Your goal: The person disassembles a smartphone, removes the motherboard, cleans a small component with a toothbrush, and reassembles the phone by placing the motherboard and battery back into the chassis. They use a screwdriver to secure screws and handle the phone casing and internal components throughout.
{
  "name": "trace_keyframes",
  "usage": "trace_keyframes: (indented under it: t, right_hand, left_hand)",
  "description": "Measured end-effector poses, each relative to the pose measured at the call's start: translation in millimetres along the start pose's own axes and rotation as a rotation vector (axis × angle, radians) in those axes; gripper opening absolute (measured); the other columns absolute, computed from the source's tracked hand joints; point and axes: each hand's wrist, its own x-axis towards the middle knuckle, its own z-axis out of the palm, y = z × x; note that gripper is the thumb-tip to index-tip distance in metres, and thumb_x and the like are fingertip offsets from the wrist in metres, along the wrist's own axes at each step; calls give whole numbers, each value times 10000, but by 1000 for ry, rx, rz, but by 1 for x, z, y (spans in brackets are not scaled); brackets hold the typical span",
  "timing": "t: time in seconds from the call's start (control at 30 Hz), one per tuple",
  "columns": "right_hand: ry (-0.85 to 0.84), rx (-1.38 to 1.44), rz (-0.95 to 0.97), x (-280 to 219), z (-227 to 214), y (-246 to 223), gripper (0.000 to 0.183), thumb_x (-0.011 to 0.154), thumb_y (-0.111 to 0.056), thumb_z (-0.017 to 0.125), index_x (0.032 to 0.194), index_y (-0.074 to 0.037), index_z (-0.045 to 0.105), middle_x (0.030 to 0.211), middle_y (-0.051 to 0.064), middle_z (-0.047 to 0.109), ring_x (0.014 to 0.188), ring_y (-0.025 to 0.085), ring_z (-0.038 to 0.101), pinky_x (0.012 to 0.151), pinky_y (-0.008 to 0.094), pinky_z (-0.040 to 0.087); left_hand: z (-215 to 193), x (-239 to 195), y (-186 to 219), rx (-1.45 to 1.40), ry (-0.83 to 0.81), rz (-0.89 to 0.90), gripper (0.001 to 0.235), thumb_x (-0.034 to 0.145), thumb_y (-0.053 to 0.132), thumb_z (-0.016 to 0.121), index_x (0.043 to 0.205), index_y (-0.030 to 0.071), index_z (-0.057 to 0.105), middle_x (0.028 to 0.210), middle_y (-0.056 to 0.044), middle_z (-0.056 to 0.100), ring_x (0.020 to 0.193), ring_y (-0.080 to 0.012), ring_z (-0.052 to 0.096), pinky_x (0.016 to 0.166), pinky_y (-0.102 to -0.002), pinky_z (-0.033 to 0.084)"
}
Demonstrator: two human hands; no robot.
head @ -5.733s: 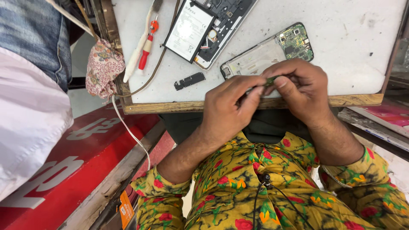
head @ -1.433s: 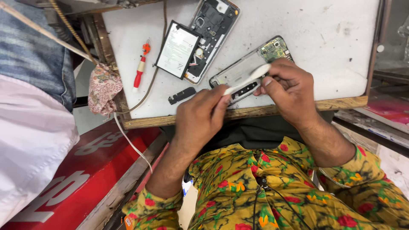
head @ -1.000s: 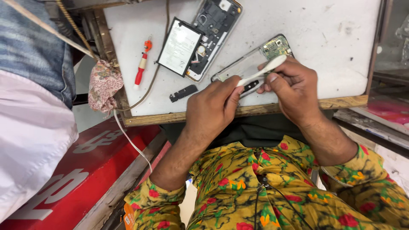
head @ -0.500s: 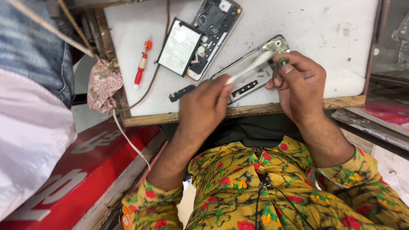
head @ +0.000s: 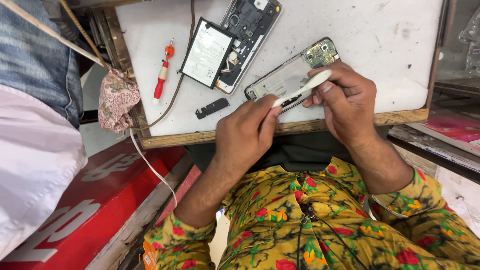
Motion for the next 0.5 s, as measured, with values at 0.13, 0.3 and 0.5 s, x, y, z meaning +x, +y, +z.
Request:
trace_keyframes:
  t: [0.13, 0.3, 0.5]
  right_hand:
    - [2, 46, -19, -1, -3, 1, 205, 1116, -23, 572, 1256, 108, 644, 1020, 101, 597, 828, 131, 588, 787, 328, 603]
    - [-70, -101, -42, -6, -3, 7, 161, 1095, -14, 576, 1166, 121, 627, 1159, 117, 607, 880, 158, 620, 825, 378, 628]
    - [40, 139, 18, -3, -11, 7, 231, 1113, -20, 578, 1288, 112, 649, 1069, 124, 627, 838, 157, 624, 773, 364, 615]
  left_hand:
    - [-1, 2, 2, 35, -2, -10, 161, 1024, 233, 684, 1159, 146, 690, 871, -81, 697, 727, -305, 694, 597, -418, 533]
    - [14, 7, 3, 24, -28, -5, 191, 1023, 235, 692, 1188, 137, 691, 847, -87, 682, 718, -307, 686, 599, -429, 526]
    - [-8, -5, -11, -9, 68, -33, 199, 1057, 195, 667, 1233, 104, 690, 1051, -124, 751, 872, -291, 755, 725, -375, 597]
